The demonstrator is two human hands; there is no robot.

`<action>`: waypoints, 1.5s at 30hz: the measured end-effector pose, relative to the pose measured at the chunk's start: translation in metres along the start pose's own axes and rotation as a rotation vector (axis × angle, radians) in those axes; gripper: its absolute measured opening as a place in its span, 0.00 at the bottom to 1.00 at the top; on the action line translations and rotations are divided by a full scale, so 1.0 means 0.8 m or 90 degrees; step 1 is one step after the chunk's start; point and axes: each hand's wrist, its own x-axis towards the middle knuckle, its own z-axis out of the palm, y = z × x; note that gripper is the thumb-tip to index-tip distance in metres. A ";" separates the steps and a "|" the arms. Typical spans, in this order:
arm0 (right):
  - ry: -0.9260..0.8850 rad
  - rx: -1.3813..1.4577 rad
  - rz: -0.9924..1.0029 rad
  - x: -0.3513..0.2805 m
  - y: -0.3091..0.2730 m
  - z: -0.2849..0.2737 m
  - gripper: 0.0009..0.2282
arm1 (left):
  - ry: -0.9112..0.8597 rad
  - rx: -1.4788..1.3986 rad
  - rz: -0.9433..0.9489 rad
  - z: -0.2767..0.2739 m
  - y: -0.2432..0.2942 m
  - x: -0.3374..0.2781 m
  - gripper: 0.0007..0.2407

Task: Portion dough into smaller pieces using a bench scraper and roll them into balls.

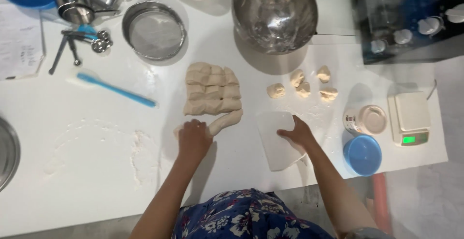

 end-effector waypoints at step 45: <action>0.122 -0.075 -0.394 0.174 -0.034 -0.159 0.31 | 0.058 0.049 -0.081 0.034 0.249 0.258 0.44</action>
